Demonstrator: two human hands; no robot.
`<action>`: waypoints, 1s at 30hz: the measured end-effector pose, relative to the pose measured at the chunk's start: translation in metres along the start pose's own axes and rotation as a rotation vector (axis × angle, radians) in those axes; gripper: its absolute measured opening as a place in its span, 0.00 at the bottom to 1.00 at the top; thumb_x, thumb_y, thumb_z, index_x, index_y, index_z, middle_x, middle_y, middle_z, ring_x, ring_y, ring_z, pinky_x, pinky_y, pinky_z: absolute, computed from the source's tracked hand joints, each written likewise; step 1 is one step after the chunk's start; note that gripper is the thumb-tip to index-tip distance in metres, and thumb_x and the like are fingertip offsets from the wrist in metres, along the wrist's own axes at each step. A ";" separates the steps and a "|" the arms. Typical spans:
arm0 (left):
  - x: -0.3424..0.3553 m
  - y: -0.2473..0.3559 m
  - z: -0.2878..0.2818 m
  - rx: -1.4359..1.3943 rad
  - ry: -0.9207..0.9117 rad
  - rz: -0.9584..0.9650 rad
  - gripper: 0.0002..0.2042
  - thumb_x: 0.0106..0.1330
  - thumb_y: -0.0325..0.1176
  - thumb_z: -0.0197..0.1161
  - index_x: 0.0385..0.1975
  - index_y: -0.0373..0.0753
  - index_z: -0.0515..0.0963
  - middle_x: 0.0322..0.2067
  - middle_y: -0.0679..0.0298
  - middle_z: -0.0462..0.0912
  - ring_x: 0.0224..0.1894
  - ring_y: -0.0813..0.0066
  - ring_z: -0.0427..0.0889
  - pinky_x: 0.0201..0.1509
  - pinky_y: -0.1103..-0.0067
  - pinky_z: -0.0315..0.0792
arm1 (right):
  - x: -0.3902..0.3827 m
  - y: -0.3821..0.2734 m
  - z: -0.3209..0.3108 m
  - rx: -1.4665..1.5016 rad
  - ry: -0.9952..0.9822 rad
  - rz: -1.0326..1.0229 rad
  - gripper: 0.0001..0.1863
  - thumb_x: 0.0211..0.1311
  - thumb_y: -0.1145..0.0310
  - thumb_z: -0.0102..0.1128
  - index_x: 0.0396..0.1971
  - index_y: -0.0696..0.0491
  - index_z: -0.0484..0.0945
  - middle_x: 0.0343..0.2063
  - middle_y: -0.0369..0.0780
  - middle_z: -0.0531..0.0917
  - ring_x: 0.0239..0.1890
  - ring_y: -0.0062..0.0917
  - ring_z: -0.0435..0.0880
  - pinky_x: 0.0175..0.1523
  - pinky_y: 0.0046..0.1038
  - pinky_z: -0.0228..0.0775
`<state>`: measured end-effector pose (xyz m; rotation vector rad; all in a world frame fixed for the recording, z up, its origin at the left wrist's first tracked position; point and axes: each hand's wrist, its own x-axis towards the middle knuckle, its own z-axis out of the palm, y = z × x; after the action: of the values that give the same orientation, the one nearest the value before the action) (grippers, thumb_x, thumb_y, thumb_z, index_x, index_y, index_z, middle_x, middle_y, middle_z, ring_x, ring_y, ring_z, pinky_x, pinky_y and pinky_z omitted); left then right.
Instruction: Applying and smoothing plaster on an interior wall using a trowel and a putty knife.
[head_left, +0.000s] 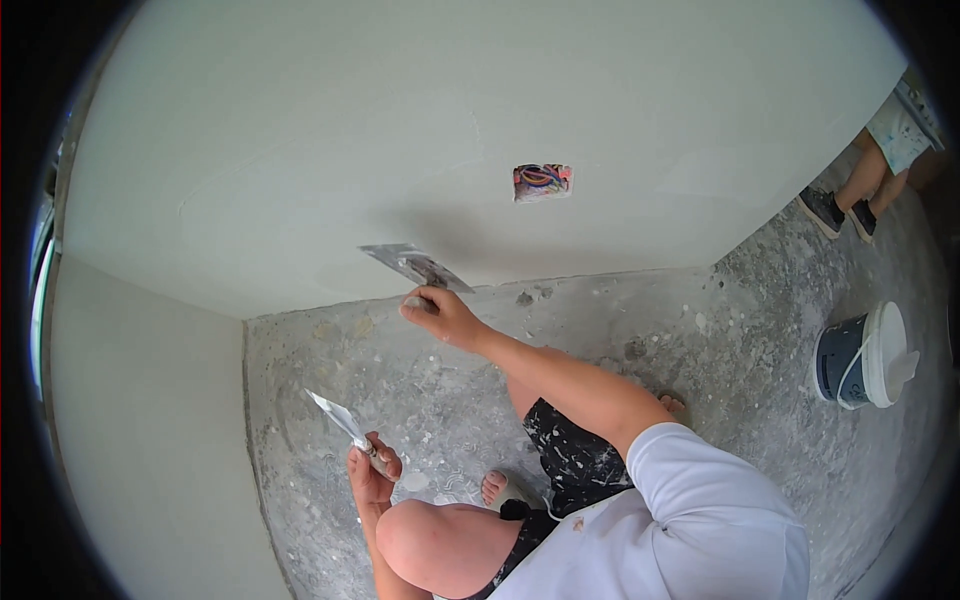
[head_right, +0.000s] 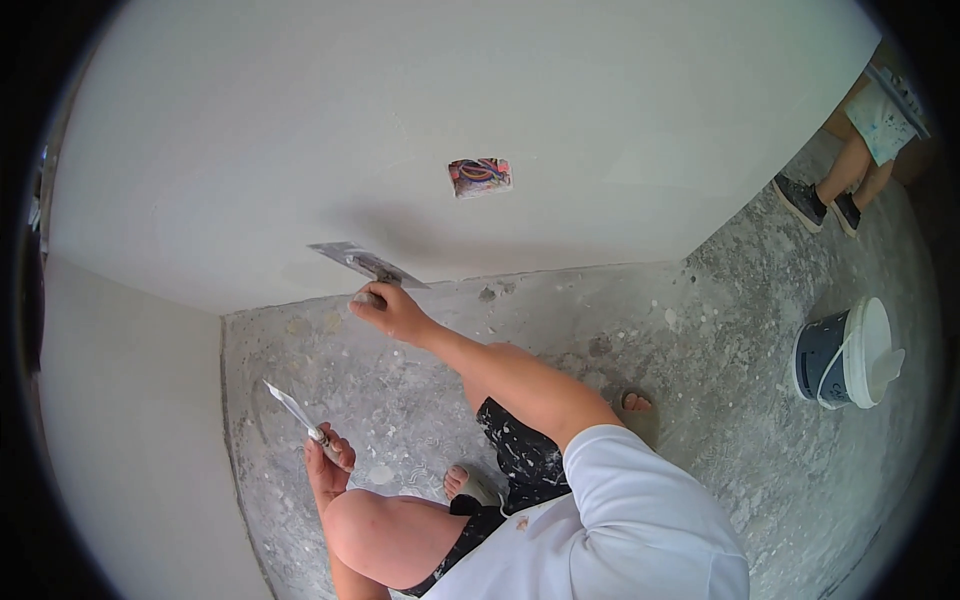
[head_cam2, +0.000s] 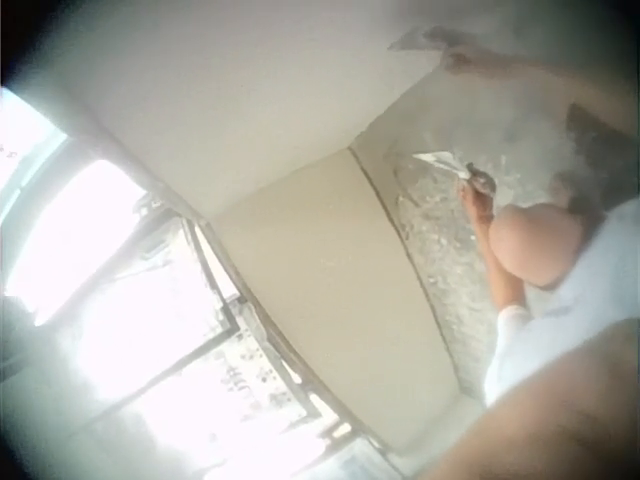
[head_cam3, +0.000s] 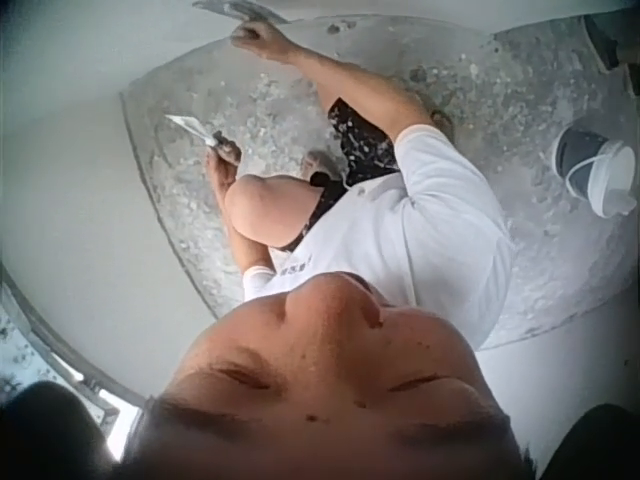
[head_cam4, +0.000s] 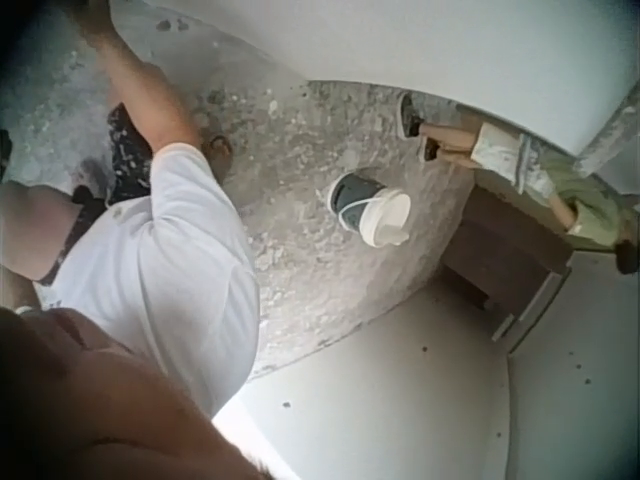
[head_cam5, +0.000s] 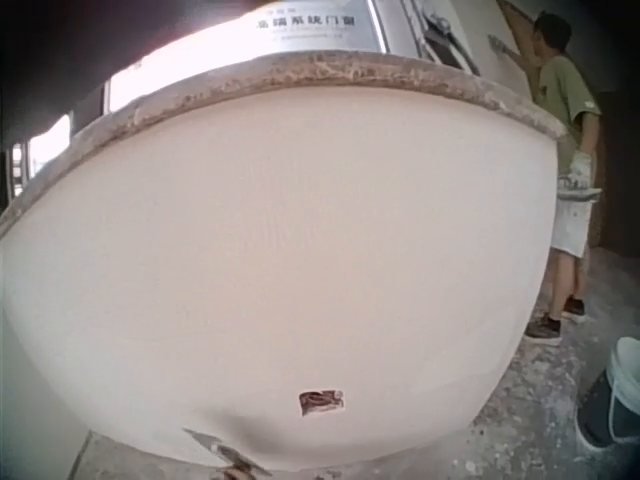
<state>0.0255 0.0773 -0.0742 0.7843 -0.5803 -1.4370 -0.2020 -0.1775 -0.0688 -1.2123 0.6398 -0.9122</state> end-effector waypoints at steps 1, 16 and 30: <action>-0.001 -0.002 0.000 0.032 0.055 -0.022 0.22 0.71 0.44 0.63 0.55 0.31 0.75 0.29 0.59 0.81 0.21 0.68 0.77 0.21 0.74 0.69 | 0.007 0.004 -0.009 -0.031 0.063 0.054 0.17 0.67 0.60 0.65 0.46 0.57 0.81 0.28 0.29 0.74 0.30 0.11 0.68 0.35 0.18 0.61; 0.085 0.005 0.057 0.382 -0.153 -0.153 0.20 0.72 0.43 0.62 0.54 0.32 0.76 0.30 0.57 0.82 0.21 0.69 0.78 0.20 0.77 0.70 | -0.201 -0.059 -0.293 0.034 0.521 -0.105 0.25 0.64 0.70 0.66 0.60 0.57 0.75 0.39 0.32 0.78 0.43 0.14 0.76 0.49 0.22 0.69; 0.140 -0.199 0.390 0.177 -0.718 -0.578 0.19 0.71 0.42 0.63 0.46 0.27 0.78 0.27 0.51 0.83 0.24 0.63 0.81 0.26 0.73 0.75 | -0.707 -0.388 -0.373 -1.360 1.684 0.116 0.22 0.60 0.75 0.62 0.50 0.55 0.62 0.40 0.50 0.83 0.44 0.40 0.85 0.50 0.35 0.75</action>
<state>-0.3898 -0.1026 0.0053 0.5765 -1.0948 -2.2504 -0.9638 0.2099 0.1745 -1.1807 2.9805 -1.2984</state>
